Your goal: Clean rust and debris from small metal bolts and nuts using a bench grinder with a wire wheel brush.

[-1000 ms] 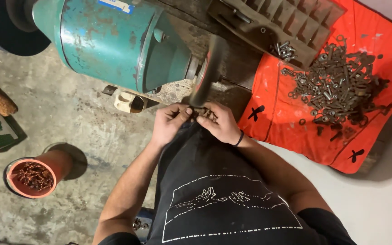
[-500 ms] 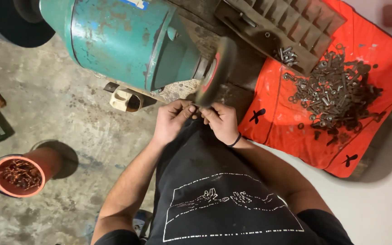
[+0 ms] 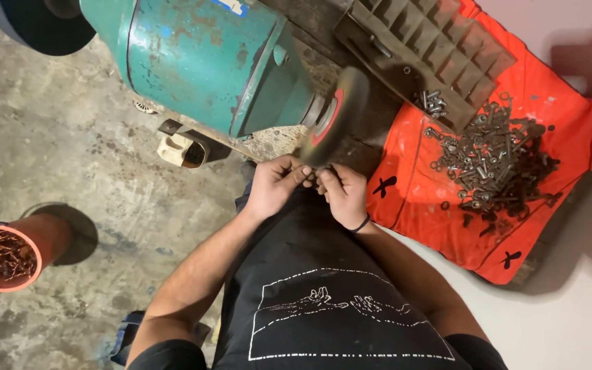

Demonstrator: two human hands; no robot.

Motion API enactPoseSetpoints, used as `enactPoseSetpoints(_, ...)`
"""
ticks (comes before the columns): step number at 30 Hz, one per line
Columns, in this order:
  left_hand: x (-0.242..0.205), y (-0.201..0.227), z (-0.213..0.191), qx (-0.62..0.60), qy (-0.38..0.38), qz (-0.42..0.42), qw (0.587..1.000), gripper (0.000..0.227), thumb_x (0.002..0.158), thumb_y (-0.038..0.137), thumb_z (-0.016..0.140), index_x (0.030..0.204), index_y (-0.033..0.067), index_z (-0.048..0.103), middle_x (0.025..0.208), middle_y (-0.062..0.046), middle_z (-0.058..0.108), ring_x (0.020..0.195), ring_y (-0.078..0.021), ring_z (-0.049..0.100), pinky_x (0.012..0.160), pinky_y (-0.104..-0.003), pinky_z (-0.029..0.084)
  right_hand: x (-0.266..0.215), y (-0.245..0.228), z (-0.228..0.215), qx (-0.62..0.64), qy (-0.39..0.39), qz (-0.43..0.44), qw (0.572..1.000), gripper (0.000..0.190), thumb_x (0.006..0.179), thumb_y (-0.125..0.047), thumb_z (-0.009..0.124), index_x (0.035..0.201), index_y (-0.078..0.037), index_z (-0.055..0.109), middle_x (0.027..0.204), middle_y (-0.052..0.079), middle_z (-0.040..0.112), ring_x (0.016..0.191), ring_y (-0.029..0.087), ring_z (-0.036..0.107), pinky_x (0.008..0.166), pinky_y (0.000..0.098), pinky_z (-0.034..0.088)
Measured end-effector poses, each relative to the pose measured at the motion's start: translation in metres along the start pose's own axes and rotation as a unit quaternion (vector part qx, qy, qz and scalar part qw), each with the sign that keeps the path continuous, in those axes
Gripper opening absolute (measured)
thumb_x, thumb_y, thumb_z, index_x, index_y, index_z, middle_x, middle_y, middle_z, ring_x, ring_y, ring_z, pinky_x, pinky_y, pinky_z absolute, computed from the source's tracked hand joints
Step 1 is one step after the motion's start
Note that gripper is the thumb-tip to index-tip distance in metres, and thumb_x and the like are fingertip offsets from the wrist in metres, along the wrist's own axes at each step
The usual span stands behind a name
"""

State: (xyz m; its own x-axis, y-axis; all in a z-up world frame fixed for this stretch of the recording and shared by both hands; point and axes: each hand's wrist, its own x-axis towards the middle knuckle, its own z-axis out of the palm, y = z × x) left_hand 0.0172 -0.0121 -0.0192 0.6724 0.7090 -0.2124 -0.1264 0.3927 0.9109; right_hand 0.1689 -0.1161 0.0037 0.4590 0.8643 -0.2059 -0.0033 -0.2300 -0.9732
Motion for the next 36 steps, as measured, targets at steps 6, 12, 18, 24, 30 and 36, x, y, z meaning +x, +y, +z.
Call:
enactPoseSetpoints(6,-0.005,0.008,-0.005,-0.028,0.012,-0.003,1.000,0.015,0.102,0.010,0.067,0.097,-0.0042,0.068,0.083,-0.003,0.071,0.077,-0.0078,0.064,0.072,-0.024,0.053,0.004,0.000,0.007,-0.016,-0.010,-0.008,1.000,0.017,0.103,-0.014,0.064,0.101,0.002,0.070,0.079,0.000,0.066,0.063,0.005,0.060,0.051,0.0202,0.044)
enactPoseSetpoints(12,-0.007,0.012,-0.010,-0.034,0.020,-0.008,0.999,0.015,0.102,0.010,0.067,0.098,-0.0044,0.068,0.084,-0.003,0.070,0.078,-0.0080,0.064,0.073,-0.025,0.054,0.006,-0.001,0.012,-0.029,-0.025,-0.033,0.999,0.018,0.103,-0.014,0.065,0.096,0.002,0.071,0.079,0.002,0.068,0.063,0.006,0.061,0.053,0.0209,0.045)
enactPoseSetpoints(18,-0.003,0.001,0.001,-0.031,0.002,-0.008,0.999,0.016,0.103,0.010,0.066,0.097,-0.0050,0.068,0.085,-0.004,0.071,0.078,-0.0091,0.064,0.074,-0.025,0.054,0.001,-0.005,-0.001,-0.011,-0.009,-0.017,1.000,0.020,0.105,-0.015,0.063,0.100,0.002,0.072,0.078,0.000,0.066,0.062,0.005,0.056,0.053,0.0213,0.042)
enactPoseSetpoints(24,-0.005,0.007,-0.009,-0.051,0.008,-0.010,0.999,0.015,0.102,0.010,0.066,0.100,-0.0050,0.069,0.087,-0.005,0.072,0.079,-0.0097,0.065,0.075,-0.026,0.054,0.008,-0.011,0.011,-0.031,-0.025,-0.056,0.998,0.020,0.105,-0.013,0.063,0.097,0.003,0.070,0.078,0.001,0.065,0.064,0.007,0.059,0.057,0.0233,0.047)
enactPoseSetpoints(30,-0.006,0.010,-0.014,-0.028,0.015,-0.007,0.999,0.016,0.103,0.010,0.066,0.100,-0.0048,0.069,0.086,-0.004,0.071,0.079,-0.0094,0.065,0.074,-0.025,0.055,0.010,-0.011,0.016,-0.059,-0.022,-0.057,0.996,0.017,0.102,-0.011,0.065,0.095,0.004,0.070,0.076,0.003,0.067,0.063,0.008,0.062,0.057,0.0240,0.050)
enactPoseSetpoints(36,-0.005,0.005,0.003,-0.025,0.010,-0.018,0.999,0.016,0.103,0.011,0.066,0.098,-0.0043,0.069,0.086,-0.004,0.072,0.078,-0.0090,0.065,0.073,-0.024,0.054,0.009,-0.013,-0.003,-0.055,-0.024,-0.042,0.997,0.016,0.103,-0.010,0.065,0.097,0.003,0.071,0.078,0.003,0.068,0.063,0.008,0.061,0.058,0.0237,0.049)
